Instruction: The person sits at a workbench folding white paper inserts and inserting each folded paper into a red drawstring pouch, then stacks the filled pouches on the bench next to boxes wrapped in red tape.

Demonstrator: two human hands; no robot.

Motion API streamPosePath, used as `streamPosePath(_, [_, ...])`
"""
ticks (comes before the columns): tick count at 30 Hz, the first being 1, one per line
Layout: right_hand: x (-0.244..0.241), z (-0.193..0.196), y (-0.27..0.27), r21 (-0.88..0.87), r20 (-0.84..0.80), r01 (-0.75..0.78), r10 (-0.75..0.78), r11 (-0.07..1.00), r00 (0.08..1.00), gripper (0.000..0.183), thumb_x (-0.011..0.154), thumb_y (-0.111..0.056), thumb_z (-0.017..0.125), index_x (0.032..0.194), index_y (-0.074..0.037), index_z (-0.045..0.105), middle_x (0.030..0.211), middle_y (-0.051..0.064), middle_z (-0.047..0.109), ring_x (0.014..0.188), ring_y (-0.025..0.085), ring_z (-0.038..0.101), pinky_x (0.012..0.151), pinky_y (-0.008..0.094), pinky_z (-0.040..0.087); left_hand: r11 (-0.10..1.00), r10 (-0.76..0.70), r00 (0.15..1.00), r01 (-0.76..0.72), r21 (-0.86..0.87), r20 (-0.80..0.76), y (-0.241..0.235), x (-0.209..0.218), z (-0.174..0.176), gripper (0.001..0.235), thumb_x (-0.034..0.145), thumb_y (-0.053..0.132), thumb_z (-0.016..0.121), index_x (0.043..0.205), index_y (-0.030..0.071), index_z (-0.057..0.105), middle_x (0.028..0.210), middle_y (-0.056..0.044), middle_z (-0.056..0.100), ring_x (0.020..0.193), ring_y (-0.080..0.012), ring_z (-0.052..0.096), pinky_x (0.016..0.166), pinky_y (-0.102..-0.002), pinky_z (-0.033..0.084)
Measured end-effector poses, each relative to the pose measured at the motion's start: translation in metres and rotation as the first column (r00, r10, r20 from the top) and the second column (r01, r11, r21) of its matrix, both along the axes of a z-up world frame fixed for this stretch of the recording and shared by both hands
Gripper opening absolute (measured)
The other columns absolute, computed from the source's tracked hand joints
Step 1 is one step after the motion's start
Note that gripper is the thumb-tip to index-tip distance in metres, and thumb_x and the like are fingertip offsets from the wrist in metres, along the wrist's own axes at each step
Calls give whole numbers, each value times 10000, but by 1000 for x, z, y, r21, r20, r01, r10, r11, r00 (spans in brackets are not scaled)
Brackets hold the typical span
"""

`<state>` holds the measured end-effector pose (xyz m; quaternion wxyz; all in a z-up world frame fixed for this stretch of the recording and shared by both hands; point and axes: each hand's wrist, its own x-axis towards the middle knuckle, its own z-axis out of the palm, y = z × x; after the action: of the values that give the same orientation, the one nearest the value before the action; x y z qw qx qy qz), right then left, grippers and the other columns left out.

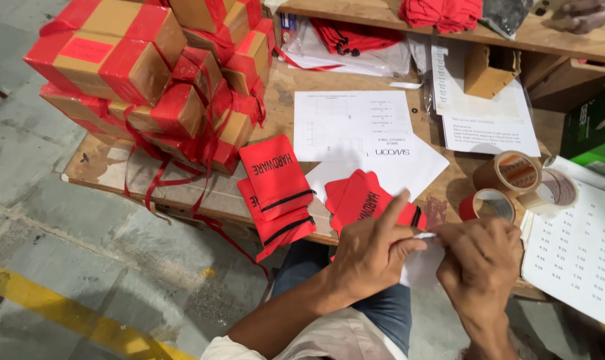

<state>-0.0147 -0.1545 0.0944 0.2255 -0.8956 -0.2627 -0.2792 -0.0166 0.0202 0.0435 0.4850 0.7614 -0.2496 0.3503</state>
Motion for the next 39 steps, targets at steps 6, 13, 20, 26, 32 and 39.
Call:
streamPosePath(6, [11, -13, -12, 320, -9, 80, -82, 944, 997, 320, 740, 76, 554, 992, -11, 731, 812, 36, 659, 794, 166, 543, 731, 295, 378, 994, -107, 954, 108, -10, -282, -1, -16, -29, 794, 945, 131, 776, 1590, -22, 339, 864, -85, 739, 723, -274, 708, 678, -389, 555])
streamPosePath(13, [18, -18, -7, 346, -133, 64, -18, 936, 991, 356, 694, 79, 526, 981, 1, 723, 765, 67, 613, 773, 187, 571, 740, 306, 454, 993, 0, 941, 41, 114, -337, 12, -14, -52, 118, 911, 60, 717, 1013, 119, 710, 842, -69, 751, 676, -285, 699, 624, -393, 546])
streamPosePath(20, [21, -87, -35, 579, -322, 63, 157, 813, 934, 682, 915, -259, 774, 1444, 37, 461, 1267, 151, 590, 1113, 236, 578, 991, 370, 472, 879, -218, 761, -119, -461, -611, 1, 8, -76, 168, 1015, 171, 723, 992, 5, 711, 809, -96, 710, 656, -140, 621, 622, -274, 503])
streamPosePath(26, [2, -127, -29, 942, -283, 313, 781, 119, 556, 680, 904, -360, 813, 1340, 66, 511, 1166, 130, 595, 1080, 222, 593, 967, 432, 520, 661, -522, 640, -114, -742, -563, -40, 14, -93, 245, 1020, 187, 676, 1077, -52, 674, 897, -33, 746, 781, -53, 642, 683, -223, 525])
streamPosePath(32, [3, -130, -49, 815, -472, 353, 171, 459, 865, 326, 1048, -84, 691, 1315, 72, 586, 1158, 97, 664, 1036, 175, 623, 899, 341, 492, 908, -384, 635, 127, -400, -670, -38, 16, -85, 248, 1057, 254, 660, 1053, 9, 692, 824, -104, 741, 701, -141, 683, 613, -300, 527])
streamPosePath(39, [-5, -126, -83, 821, -456, 350, 148, 451, 878, 345, 1024, -27, 677, 1349, 75, 624, 1177, 85, 695, 1017, 126, 663, 881, 249, 532, 965, 144, 833, 0, 262, -533, -37, 50, -89, 389, 905, 393, 738, 1013, 30, 646, 947, -169, 661, 749, -382, 679, 626, -500, 533])
